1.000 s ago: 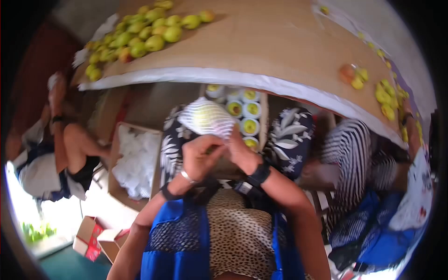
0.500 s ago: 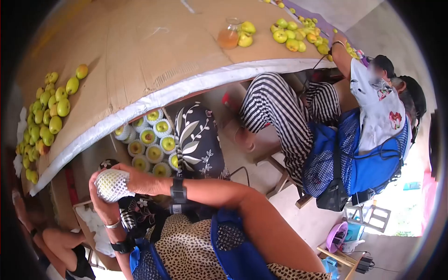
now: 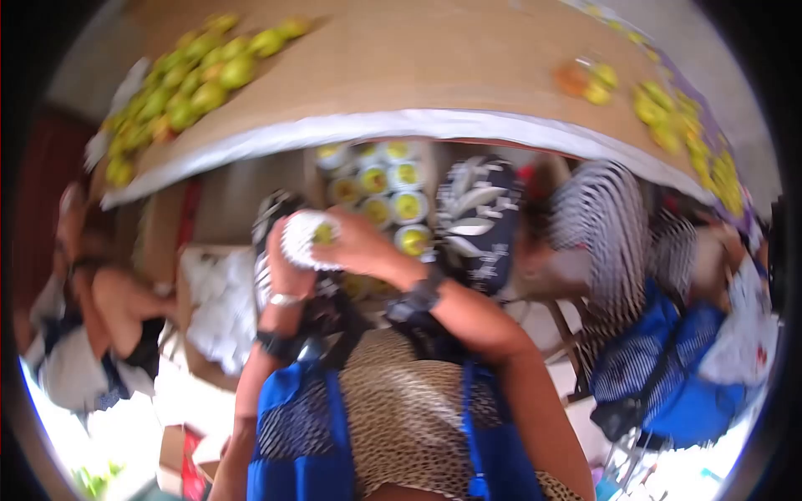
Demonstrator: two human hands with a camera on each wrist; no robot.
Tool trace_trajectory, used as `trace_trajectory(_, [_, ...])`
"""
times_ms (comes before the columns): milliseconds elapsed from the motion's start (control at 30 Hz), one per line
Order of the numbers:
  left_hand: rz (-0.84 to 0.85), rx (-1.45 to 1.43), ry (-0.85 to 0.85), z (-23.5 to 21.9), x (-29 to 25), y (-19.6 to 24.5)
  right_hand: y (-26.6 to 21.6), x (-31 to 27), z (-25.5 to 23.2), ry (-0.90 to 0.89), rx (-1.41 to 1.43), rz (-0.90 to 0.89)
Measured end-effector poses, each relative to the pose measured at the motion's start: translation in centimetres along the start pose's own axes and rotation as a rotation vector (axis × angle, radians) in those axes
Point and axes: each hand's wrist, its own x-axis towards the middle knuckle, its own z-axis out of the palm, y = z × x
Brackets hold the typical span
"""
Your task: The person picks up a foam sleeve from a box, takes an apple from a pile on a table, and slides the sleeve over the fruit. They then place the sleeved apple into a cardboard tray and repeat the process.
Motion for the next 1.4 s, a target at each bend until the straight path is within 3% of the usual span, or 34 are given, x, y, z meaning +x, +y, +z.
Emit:
trace_trajectory(33, [-0.059, -0.063, -0.111, -0.3, 0.2, 0.5, 0.7, 0.2, 0.3, -0.029, -0.059, 0.035])
trace_trajectory(67, [-0.071, -0.204, -0.124, -0.1, -0.1, 0.9, -2.0, 0.2, -1.0, -0.27, 0.336, 0.321])
trace_trajectory(133, [-0.06, -0.295, -0.149, -0.4, -0.2, 1.6, -1.5, 0.2, -2.3, -0.18, 0.27, 0.307])
trace_trajectory(200, [-0.075, -0.379, -0.204, -0.8, -0.8, 2.5, -1.0, 0.4, -3.3, -0.003, 0.293, 0.199])
trace_trajectory(300, [-0.097, -0.397, -0.207, -1.0, -0.7, 2.8, -1.3, 0.5, -3.3, 0.292, 0.123, -0.164])
trace_trajectory(367, [-0.106, -0.38, -0.207, -1.3, -0.3, 2.3, -1.9, 0.3, -2.6, 0.266, -0.096, -0.318])
trace_trajectory(400, [-0.097, -0.286, -0.124, -1.4, -0.3, 2.0, -2.1, 0.1, -2.0, 0.252, -0.206, -0.392])
trace_trajectory(500, [-0.172, -0.3, -0.144, -1.8, -0.1, 1.0, -1.5, -0.1, 0.0, 0.139, -0.333, -0.491])
trace_trajectory(600, [-0.089, -0.198, -0.061, -1.9, 0.3, -0.1, -0.2, 0.0, 2.4, 0.155, -0.576, -0.303])
trace_trajectory(700, [-0.037, -0.073, -0.056, -1.3, 0.0, 0.1, 0.5, -0.1, 1.9, 0.009, -0.714, -0.166])
trace_trajectory(800, [-0.005, -0.004, -0.003, -1.7, 0.1, -0.3, 0.3, 0.0, 1.9, -0.002, -0.866, -0.153])
trace_trajectory(1133, [0.026, -0.044, -0.07, -0.3, -0.5, 1.1, 1.4, 0.0, 2.3, 0.084, -0.689, -0.205])
trace_trajectory(1333, [-0.005, -0.044, -0.034, -0.1, -1.0, 1.1, 1.4, 0.0, 2.8, 0.049, -0.685, -0.15])
trace_trajectory(1400, [-0.023, -0.065, -0.028, -0.3, -0.8, 0.9, 1.2, -0.1, 2.7, -0.033, -0.597, -0.043])
